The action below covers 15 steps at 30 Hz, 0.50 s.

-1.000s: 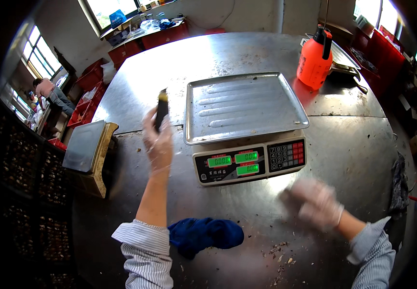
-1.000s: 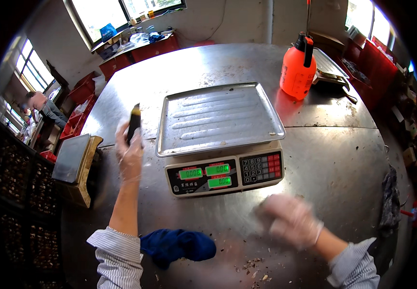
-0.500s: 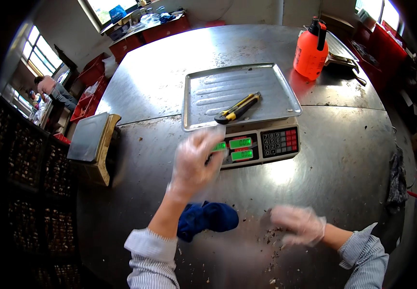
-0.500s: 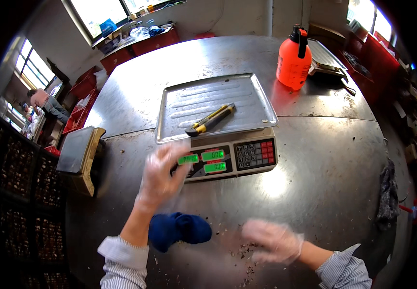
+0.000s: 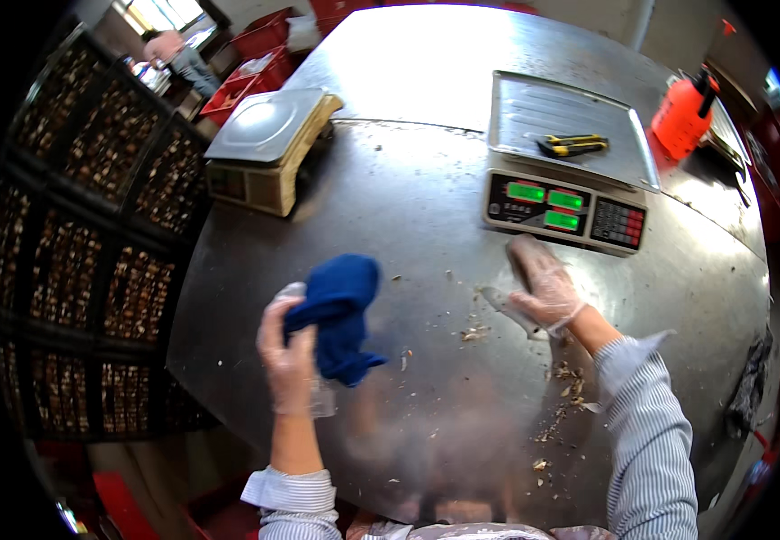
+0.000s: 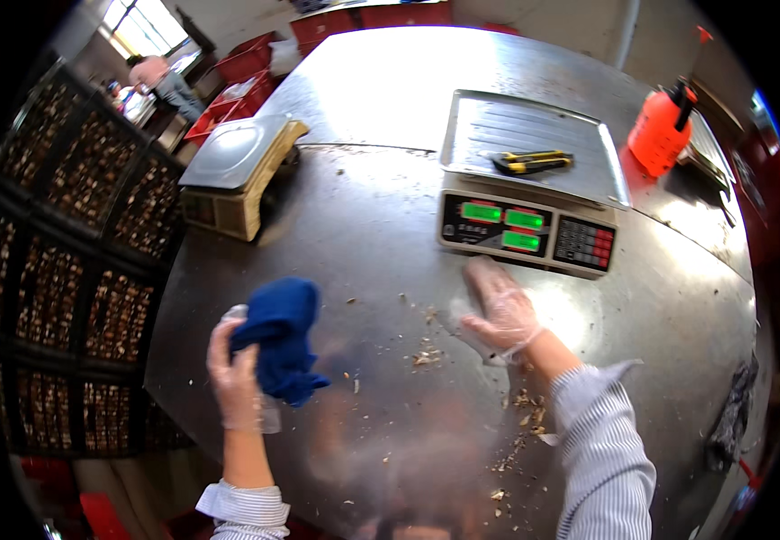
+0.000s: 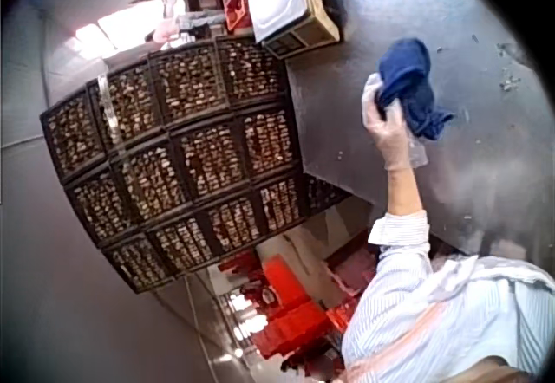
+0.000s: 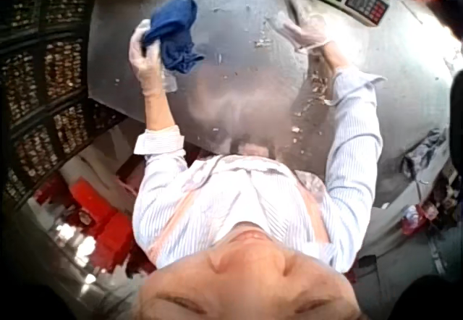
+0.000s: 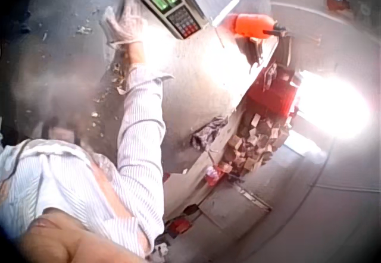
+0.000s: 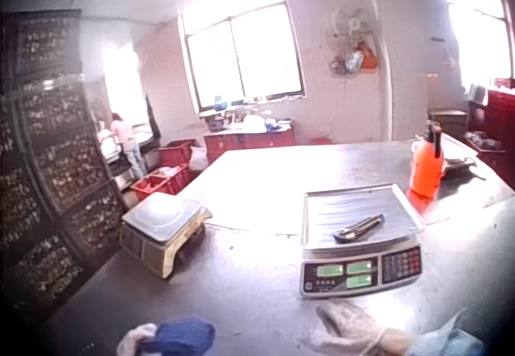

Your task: The person weighs and packages mushrooms into clear plastic containers, securing them with rubber bands. They then trim mushroom stems using shears and discard the waste into red crates. Finally, the person cleans the stainless steel work surface with a cloth and a spray bottle.

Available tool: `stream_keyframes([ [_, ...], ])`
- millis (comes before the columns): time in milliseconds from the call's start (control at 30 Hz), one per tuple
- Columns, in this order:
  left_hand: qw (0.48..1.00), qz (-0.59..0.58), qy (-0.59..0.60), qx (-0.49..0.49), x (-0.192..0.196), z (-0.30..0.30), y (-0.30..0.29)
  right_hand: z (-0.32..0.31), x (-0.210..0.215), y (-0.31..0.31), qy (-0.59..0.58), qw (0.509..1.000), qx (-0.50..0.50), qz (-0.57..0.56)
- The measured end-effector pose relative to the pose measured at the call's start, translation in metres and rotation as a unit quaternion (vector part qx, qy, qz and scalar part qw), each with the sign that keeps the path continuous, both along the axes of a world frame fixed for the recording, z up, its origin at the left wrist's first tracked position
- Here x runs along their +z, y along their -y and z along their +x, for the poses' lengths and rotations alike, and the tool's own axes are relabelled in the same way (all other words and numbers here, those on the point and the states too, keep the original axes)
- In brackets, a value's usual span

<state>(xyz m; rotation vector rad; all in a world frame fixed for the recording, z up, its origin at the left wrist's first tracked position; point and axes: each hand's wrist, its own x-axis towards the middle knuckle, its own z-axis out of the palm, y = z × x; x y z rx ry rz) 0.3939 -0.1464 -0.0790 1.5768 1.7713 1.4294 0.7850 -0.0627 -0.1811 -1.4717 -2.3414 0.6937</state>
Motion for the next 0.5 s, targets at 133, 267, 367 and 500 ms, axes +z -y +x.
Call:
stream_keyframes([
  [133, 0.989, 0.012, -0.113, 0.089, -0.017, -0.1, 0.06, -0.112, 0.017, 0.012, 0.04, 0.951, 0.303, 0.047],
  [267, 0.968, 0.001, -0.239, 0.076, -0.083, -0.155, 0.117, -0.109, -0.005, 0.101, 0.007, 0.865, 0.498, 0.057],
  [367, 0.952, -0.006, -0.3, 0.057, -0.096, -0.117, 0.127, -0.051, 0.028, 0.156, -0.021, 0.866, 0.492, -0.085],
  [500, 0.981, 0.017, -0.178, -0.075, -0.095, 0.005, 0.111, 0.044, 0.064, 0.173, -0.02, 0.984, 0.099, -0.145],
])
